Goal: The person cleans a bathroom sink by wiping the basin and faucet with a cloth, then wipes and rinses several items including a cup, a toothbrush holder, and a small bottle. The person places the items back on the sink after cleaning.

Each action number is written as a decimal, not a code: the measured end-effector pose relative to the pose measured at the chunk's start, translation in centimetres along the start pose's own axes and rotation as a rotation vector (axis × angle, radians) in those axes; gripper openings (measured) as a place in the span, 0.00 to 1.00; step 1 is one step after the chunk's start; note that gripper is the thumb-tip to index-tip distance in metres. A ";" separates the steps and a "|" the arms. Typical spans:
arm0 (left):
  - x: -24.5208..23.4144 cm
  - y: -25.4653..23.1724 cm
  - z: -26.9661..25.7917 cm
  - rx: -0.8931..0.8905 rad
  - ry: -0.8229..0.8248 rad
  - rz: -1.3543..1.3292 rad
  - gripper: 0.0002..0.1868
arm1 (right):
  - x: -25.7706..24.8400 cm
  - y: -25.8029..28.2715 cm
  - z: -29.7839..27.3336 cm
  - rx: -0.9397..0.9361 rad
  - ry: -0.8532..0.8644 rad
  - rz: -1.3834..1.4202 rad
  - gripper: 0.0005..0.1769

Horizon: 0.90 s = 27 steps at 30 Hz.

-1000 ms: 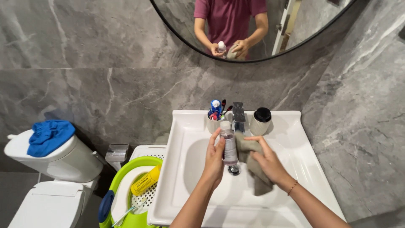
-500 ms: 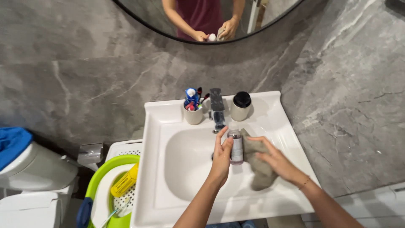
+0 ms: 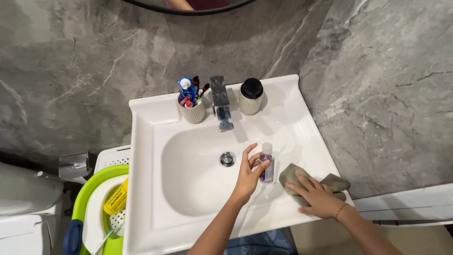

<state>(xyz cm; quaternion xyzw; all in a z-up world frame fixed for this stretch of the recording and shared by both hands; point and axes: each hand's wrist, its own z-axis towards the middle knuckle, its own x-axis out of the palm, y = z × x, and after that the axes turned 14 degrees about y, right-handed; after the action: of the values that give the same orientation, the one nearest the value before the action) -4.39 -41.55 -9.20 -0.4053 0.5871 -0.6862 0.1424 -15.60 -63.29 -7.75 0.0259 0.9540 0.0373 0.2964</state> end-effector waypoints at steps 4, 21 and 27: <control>0.1 0.4 0.3 -0.021 -0.033 -0.023 0.38 | -2.0 0.0 0.2 -0.145 -0.302 0.393 0.41; -1.5 -6.2 1.6 0.196 -0.091 0.450 0.43 | -11.3 6.0 3.6 -0.563 -0.660 1.073 0.30; -6.6 -8.1 1.1 0.248 -0.385 0.542 0.12 | -14.8 7.4 6.2 -0.494 -0.914 0.972 0.30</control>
<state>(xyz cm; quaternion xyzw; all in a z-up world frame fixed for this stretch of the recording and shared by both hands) 2.82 -35.66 -4.30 -0.3365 0.5478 -0.6005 0.4754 0.30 -56.65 -3.91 0.3936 0.5780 0.3661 0.6140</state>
